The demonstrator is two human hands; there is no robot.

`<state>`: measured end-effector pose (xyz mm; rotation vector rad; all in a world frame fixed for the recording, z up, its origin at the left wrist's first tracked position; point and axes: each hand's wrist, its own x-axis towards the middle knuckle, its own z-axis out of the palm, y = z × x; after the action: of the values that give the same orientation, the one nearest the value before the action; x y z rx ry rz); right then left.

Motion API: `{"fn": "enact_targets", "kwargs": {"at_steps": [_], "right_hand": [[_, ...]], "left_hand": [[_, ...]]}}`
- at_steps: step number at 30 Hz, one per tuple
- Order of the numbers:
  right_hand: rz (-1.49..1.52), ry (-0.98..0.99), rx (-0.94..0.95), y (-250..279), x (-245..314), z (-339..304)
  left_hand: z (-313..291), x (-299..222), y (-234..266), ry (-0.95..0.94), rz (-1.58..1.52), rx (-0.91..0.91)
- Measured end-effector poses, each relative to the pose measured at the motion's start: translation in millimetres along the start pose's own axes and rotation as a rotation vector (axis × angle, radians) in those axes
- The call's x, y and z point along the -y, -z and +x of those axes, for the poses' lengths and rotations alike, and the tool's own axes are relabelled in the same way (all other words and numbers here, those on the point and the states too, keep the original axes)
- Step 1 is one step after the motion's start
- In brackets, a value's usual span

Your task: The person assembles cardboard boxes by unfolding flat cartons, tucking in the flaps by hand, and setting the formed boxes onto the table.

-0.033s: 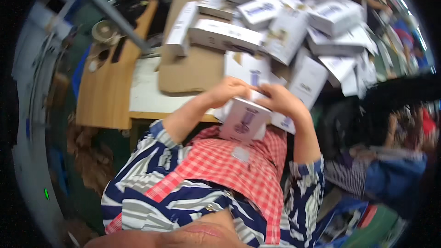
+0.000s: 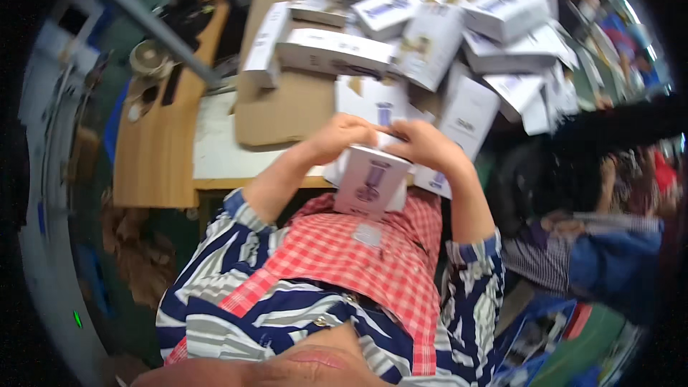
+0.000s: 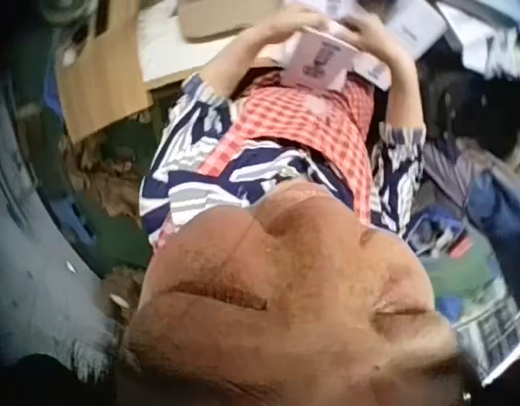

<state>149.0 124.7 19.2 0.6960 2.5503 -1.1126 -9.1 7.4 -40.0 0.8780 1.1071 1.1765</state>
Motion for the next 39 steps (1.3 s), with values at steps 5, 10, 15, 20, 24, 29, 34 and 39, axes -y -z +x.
{"fn": "enact_targets", "kwargs": {"at_steps": [5,10,15,20,24,29,34,39], "right_hand": [[0.190,0.080,-0.096,-4,15,-19],[0.715,0.213,-0.807,49,-14,-40],[0.843,0.105,-0.736,34,-55,-8],[0.039,-0.295,-0.677,-44,-50,68],[0.067,-0.147,-0.800,-58,-47,68],[0.566,0.158,-0.810,-39,14,-5],[0.496,0.396,-0.893,-62,39,-34],[0.700,0.357,-1.033,-63,21,-5]], "left_hand": [[0,-2,30,-0.143,-0.212,-0.068],[1,-15,84,-0.470,-0.374,-0.558],[20,27,94,-0.209,-0.234,-0.713],[70,47,53,-0.011,0.340,-0.567],[67,54,49,-0.078,0.592,-0.661],[-8,-16,33,-0.144,-0.225,-0.357],[-24,-34,19,-0.137,-0.029,-0.023],[-24,-23,-24,-0.280,-0.195,0.191]]}}
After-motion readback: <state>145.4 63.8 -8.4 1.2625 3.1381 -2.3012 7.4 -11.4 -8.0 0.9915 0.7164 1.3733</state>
